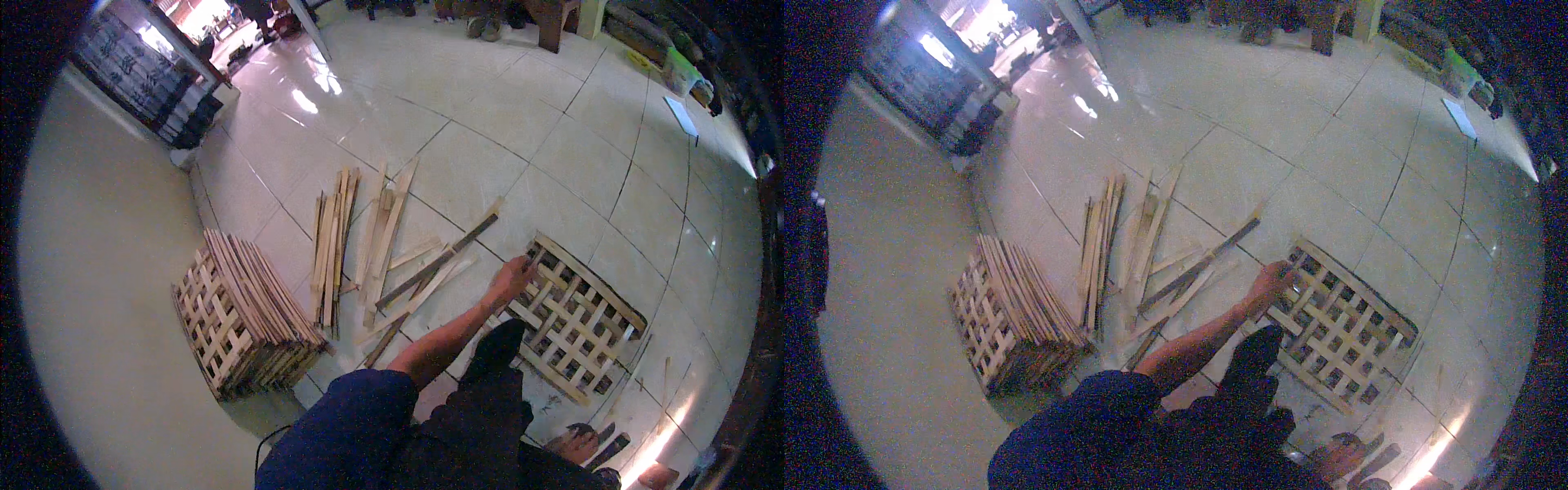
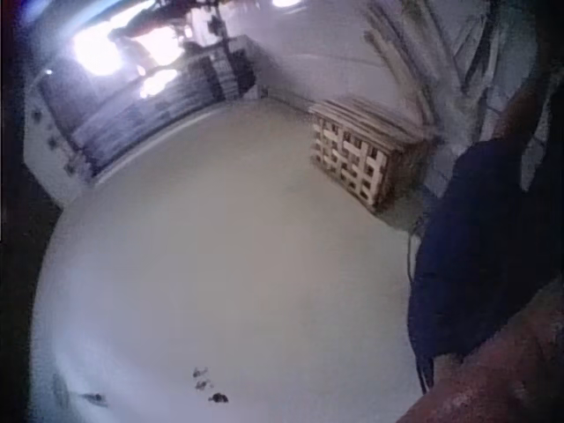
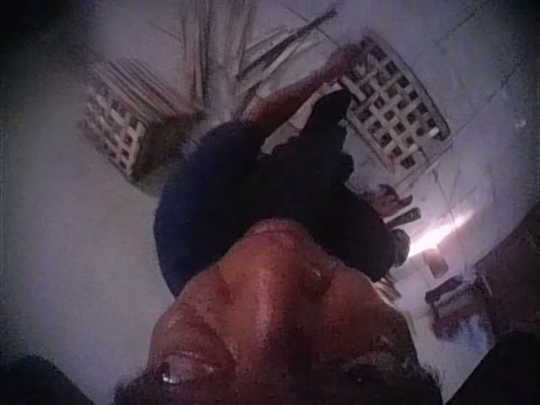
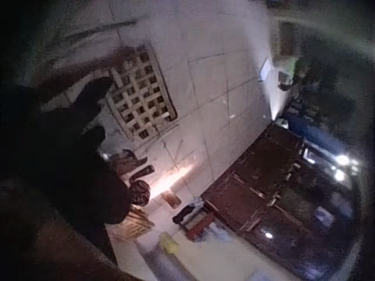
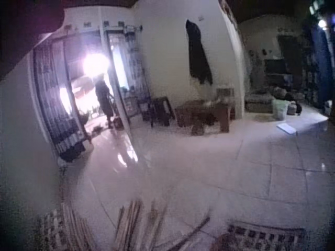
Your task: The person sits on the floor and assembles a wooden lattice panel by hand. They place thin wooden strips into a grid pattern and use a hammer to secure them in place.
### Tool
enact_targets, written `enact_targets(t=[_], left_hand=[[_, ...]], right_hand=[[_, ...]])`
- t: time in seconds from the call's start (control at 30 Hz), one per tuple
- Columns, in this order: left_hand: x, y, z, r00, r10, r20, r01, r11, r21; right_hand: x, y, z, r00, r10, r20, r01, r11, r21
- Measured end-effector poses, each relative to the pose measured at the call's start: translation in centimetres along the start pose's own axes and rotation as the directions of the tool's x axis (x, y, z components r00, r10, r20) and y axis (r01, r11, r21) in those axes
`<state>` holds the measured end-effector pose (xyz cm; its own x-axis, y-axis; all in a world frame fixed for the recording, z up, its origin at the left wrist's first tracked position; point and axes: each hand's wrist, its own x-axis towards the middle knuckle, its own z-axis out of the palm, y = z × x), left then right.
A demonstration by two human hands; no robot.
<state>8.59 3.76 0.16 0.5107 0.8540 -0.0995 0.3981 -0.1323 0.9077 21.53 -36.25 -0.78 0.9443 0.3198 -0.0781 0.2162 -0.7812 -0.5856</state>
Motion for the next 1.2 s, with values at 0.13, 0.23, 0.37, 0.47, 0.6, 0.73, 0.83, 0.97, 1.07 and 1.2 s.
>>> enact_targets(t=[0.13, 0.23, 0.37, 0.47, 0.6, 0.73, 0.83, 0.97, 1.07, 1.2], left_hand=[[0.5, -1.9, 0.4, 0.999, -0.023, -0.029, 0.026, 0.997, 0.072], [0.8, -2.0, 1.2, 0.999, -0.035, -0.028, 0.036, 0.998, 0.053], [0.6, -2.3, 1.2, 0.997, -0.078, -0.011, 0.078, 0.991, 0.111], [0.0, -1.8, 1.5, 0.996, -0.061, -0.068, 0.067, 0.994, 0.091], [-0.4, 2.0, 0.5, 0.994, -0.055, -0.089, 0.057, 0.998, 0.022], [0.9, 5.8, -0.6, 0.969, 0.139, -0.203, -0.164, 0.98, -0.109], [3.4, 6.0, -0.5, 0.946, 0.235, -0.223, -0.284, 0.933, -0.22], [3.2, 9.3, -0.4, 0.969, 0.187, -0.163, -0.224, 0.942, -0.25], [2.3, 11.1, -1.0, 0.99, 0.125, -0.068, -0.137, 0.965, -0.223], [2.1, 10.1, -0.9, 0.994, 0.107, -0.008, -0.107, 0.991, -0.074]], right_hand=[[0.5, -0.7, 0.8, 0.999, -0.002, 0.044, 0.001, 1.0, 0.026], [0.7, -0.4, 0.7, 0.999, 0.009, 0.05, -0.011, 0.999, 0.043], [1.0, -0.7, 0.5, 0.997, 0.009, 0.081, -0.014, 0.998, 0.063], [1.2, -1.0, 0.5, 0.997, 0.012, 0.081, -0.02, 0.995, 0.094], [2.5, -0.3, 1.0, 0.997, -0.061, -0.04, 0.067, 0.987, 0.146], [5.7, -0.3, 0.4, 0.994, -0.078, -0.077, 0.1, 0.937, 0.336], [7.6, -2.9, -0.3, 0.999, 0.024, -0.042, 0.001, 0.857, 0.515], [8.6, -5.0, -3.2, 1.0, 0.012, -0.021, -0.004, 0.934, 0.356], [9.8, -3.8, -2.6, 0.979, 0.057, -0.195, -0.011, 0.973, 0.23], [7.2, -6.8, -4.4, 0.993, -0.11, -0.039, 0.115, 0.979, 0.166]])
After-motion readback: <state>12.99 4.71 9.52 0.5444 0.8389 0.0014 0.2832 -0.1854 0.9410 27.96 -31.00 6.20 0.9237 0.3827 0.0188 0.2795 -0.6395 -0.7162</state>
